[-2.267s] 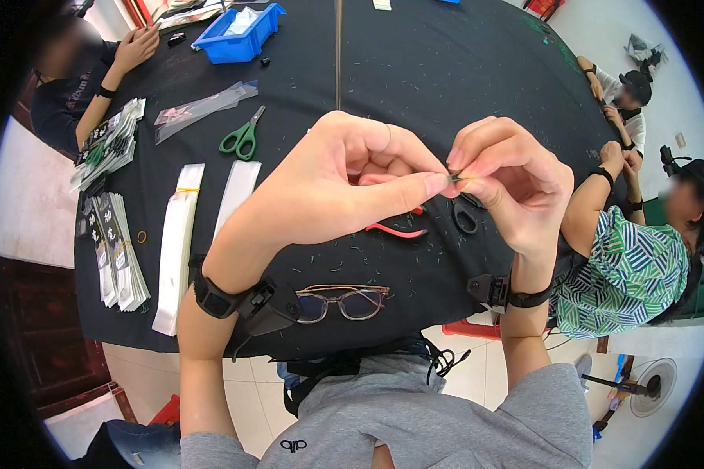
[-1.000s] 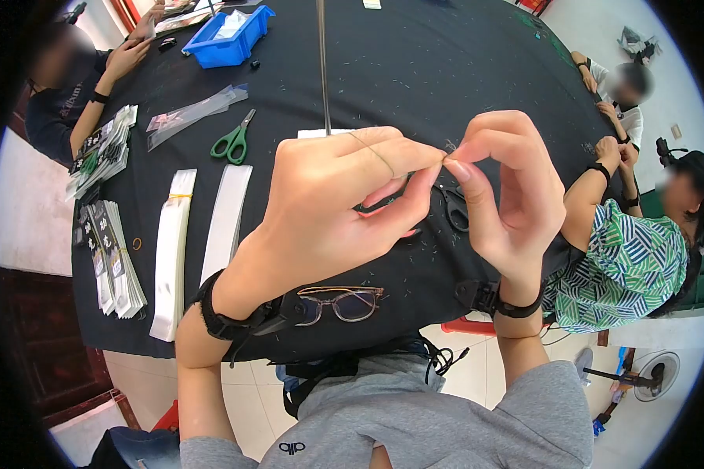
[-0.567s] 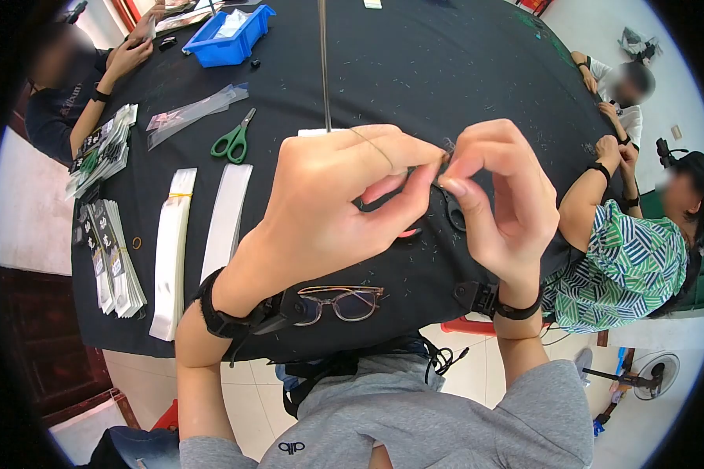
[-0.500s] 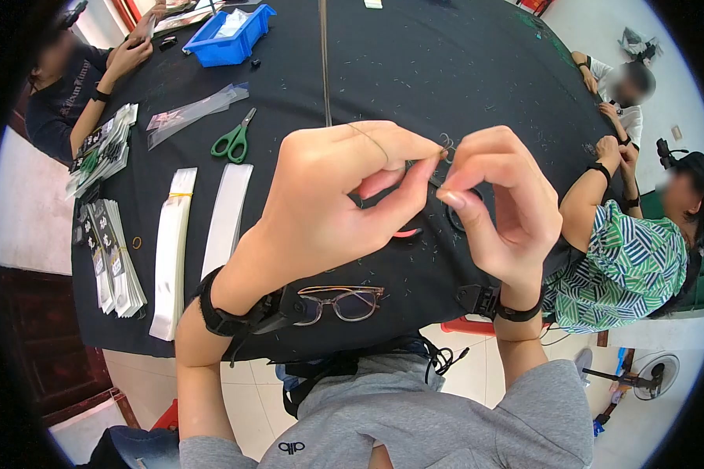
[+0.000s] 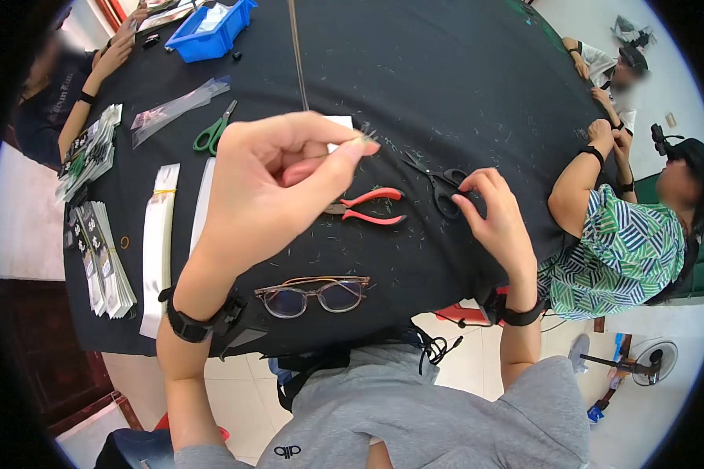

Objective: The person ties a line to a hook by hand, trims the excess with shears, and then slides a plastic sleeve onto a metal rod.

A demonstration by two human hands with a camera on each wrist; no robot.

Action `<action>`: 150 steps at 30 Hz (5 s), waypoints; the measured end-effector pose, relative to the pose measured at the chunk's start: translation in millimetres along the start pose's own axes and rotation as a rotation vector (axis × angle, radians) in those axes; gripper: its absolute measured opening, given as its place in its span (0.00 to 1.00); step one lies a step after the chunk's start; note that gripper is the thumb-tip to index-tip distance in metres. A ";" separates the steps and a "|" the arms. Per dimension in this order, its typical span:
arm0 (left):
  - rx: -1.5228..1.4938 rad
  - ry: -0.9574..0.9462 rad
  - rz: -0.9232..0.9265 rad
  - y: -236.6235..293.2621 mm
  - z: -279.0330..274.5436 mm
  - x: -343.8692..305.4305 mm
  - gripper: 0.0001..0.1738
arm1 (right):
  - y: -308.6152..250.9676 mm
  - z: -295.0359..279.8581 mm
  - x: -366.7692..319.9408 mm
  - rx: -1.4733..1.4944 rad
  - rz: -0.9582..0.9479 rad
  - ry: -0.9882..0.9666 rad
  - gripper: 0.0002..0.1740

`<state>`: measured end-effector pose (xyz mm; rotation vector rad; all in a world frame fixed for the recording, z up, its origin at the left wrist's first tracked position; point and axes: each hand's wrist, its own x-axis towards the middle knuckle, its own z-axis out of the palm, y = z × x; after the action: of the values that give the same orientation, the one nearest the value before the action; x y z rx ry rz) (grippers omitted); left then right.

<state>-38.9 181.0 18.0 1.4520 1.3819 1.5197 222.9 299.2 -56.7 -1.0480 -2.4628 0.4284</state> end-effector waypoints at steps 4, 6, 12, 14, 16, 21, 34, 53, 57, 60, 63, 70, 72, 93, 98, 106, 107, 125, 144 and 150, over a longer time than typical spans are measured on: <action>-0.049 -0.013 -0.163 -26.3 -5.5 -17.2 0.07 | 3.7 13.3 -4.7 0.044 0.030 -0.043 0.12; -0.050 -0.018 -0.187 -38.3 -6.2 -24.4 0.07 | 7.1 19.5 -1.8 -0.029 -0.002 0.044 0.12; -0.122 -0.033 -0.286 -60.5 -15.0 -38.4 0.07 | -15.9 5.7 12.5 -0.043 -0.218 -0.131 0.15; -0.117 -0.024 -0.311 -61.4 -17.2 -38.8 0.07 | -31.2 8.4 24.5 0.009 -0.303 -0.185 0.16; -0.087 -0.018 -0.320 -65.6 -18.3 -40.6 0.08 | -44.9 20.7 34.9 0.085 -0.430 -0.238 0.18; -0.160 -0.001 -0.301 -69.2 -21.4 -41.7 0.09 | -59.5 42.7 48.1 -0.039 -0.462 -0.514 0.15; -0.240 0.050 -0.268 -76.3 -21.7 -44.0 0.10 | -46.5 25.0 48.4 0.162 -0.217 -0.115 0.09; -0.190 0.035 -0.220 -69.9 -17.1 -46.9 0.06 | -71.3 25.8 38.6 0.151 -0.400 -0.309 0.10; -0.152 0.029 -0.191 -70.8 -17.6 -48.2 0.06 | -71.8 25.8 38.1 0.138 -0.380 -0.301 0.09; -0.147 0.048 -0.197 -70.9 -15.7 -48.4 0.06 | -70.7 25.7 38.2 0.137 -0.407 -0.298 0.08; -0.115 0.062 -0.179 -70.5 -15.6 -48.9 0.06 | -72.4 27.0 36.5 0.130 -0.404 -0.283 0.09; -0.115 0.100 -0.238 -81.4 -19.7 -45.9 0.08 | -75.6 17.7 36.8 0.407 -0.090 -0.039 0.08; -0.155 0.118 -0.235 -76.3 -19.0 -44.2 0.08 | -66.2 18.8 39.7 0.144 -0.170 -0.091 0.07; -0.378 0.015 -0.330 -73.8 -11.9 -48.8 0.10 | 1.4 23.2 25.3 -0.107 0.095 -0.089 0.10; -0.422 -0.004 -0.357 -70.6 -14.5 -47.6 0.10 | 11.0 22.6 24.2 -0.260 -0.050 -0.060 0.10; -0.485 0.008 -0.376 -75.9 -10.1 -48.4 0.10 | 16.1 26.6 24.1 -0.225 -0.016 -0.080 0.07; -0.483 -0.002 -0.371 -76.7 -10.6 -48.8 0.10 | 16.8 26.1 23.4 -0.248 -0.029 -0.052 0.06; -0.472 -0.015 -0.375 -78.4 -10.5 -48.7 0.10 | -2.7 -7.4 27.1 0.556 0.286 -0.363 0.17; -0.422 0.025 -0.401 -76.6 -10.7 -48.2 0.10 | -62.0 12.7 37.4 -0.121 -0.139 -0.035 0.36; -0.426 0.017 -0.429 -76.0 -12.5 -46.2 0.10 | -91.1 -0.3 35.3 -0.109 -0.202 0.053 0.36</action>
<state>-58.0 154.9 -65.8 0.8231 1.1882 1.4298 146.0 264.4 -7.4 -0.8289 -2.5360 0.2022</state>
